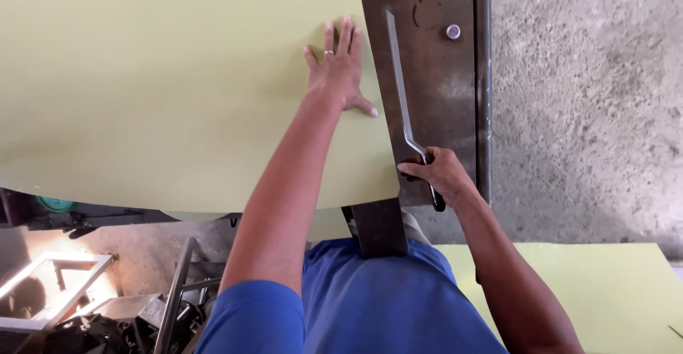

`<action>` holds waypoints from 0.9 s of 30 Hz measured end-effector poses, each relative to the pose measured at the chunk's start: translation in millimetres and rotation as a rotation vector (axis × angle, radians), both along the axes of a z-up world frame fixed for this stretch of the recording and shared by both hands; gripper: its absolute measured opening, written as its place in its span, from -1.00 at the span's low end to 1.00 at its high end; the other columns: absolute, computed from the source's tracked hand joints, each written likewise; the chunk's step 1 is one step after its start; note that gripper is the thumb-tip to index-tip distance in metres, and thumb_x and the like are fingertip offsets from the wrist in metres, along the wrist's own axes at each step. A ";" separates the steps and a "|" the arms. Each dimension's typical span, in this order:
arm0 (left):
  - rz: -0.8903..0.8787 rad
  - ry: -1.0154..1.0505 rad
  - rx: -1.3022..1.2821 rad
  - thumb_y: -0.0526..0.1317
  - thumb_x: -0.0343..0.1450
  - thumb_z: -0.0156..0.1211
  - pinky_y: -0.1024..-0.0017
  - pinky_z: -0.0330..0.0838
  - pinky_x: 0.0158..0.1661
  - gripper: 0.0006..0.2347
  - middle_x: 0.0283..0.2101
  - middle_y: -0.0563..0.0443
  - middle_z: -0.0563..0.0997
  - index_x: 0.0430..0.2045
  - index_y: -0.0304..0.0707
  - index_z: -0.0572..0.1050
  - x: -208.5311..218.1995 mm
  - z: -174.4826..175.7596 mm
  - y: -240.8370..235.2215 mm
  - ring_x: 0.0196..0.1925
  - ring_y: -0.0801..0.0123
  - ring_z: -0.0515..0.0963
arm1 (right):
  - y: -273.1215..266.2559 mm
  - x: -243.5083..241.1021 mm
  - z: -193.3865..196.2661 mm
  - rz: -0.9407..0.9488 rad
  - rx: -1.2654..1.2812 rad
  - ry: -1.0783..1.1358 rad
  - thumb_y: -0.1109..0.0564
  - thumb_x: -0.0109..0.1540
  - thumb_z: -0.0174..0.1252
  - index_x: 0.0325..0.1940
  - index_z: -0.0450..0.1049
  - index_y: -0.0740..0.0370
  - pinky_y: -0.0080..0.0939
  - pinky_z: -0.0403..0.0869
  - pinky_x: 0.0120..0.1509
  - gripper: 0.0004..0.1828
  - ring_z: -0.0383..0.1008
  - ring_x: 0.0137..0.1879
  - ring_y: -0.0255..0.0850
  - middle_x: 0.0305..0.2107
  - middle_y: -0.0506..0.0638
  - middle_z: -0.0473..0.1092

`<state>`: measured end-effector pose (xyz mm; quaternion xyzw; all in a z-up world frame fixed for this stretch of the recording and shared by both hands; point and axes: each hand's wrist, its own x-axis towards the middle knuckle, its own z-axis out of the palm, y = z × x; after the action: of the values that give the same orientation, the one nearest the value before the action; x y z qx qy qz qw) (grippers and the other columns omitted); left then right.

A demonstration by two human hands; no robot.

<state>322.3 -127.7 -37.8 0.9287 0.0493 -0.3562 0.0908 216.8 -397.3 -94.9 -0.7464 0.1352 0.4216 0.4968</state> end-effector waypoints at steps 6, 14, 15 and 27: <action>0.029 -0.032 0.003 0.26 -0.14 0.66 -0.36 -0.26 0.44 0.42 0.59 0.11 -0.47 0.51 -0.07 -0.37 -3.6 -1.7 -0.4 0.61 0.07 -0.41 | 1.4 -15.4 -4.5 -0.038 0.102 0.037 0.07 -0.03 0.54 -0.38 0.49 0.29 -0.28 0.49 -0.21 -0.63 0.51 -0.34 -0.34 -0.47 -0.06 0.52; 0.036 -0.038 -0.003 0.26 -0.12 0.66 -0.35 -0.26 0.44 0.42 0.58 0.10 -0.47 0.50 -0.08 -0.38 -1.9 -0.6 0.6 0.61 0.07 -0.42 | 4.9 -23.4 -18.4 -0.003 0.019 -0.011 0.08 0.00 0.54 -0.42 0.42 0.20 -0.28 0.27 -0.36 -0.63 0.28 -0.40 -0.36 -0.53 -0.12 0.39; 0.038 -0.050 0.001 0.26 -0.12 0.66 -0.35 -0.26 0.44 0.42 0.58 0.10 -0.47 0.50 -0.08 -0.38 0.7 2.7 0.4 0.61 0.07 -0.42 | 5.0 -24.4 -22.3 0.000 0.024 -0.023 0.08 0.00 0.54 -0.42 0.42 0.20 -0.28 0.27 -0.36 -0.63 0.28 -0.40 -0.36 -0.53 -0.12 0.39; 0.049 -0.019 -0.022 0.23 -0.11 0.67 -0.32 -0.26 0.44 0.39 0.58 0.12 -0.46 0.50 -0.07 -0.36 0.6 9.7 5.7 0.61 0.09 -0.40 | 12.1 -29.1 -24.5 -0.099 0.087 -0.008 0.14 0.02 0.53 -0.44 0.39 0.19 -0.32 0.23 -0.38 -0.63 0.22 -0.43 -0.40 -0.57 -0.19 0.32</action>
<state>322.9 -122.0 -28.2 0.9295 0.0675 -0.3454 0.1103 187.6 -385.2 -119.4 -0.7183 0.1513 0.3990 0.5495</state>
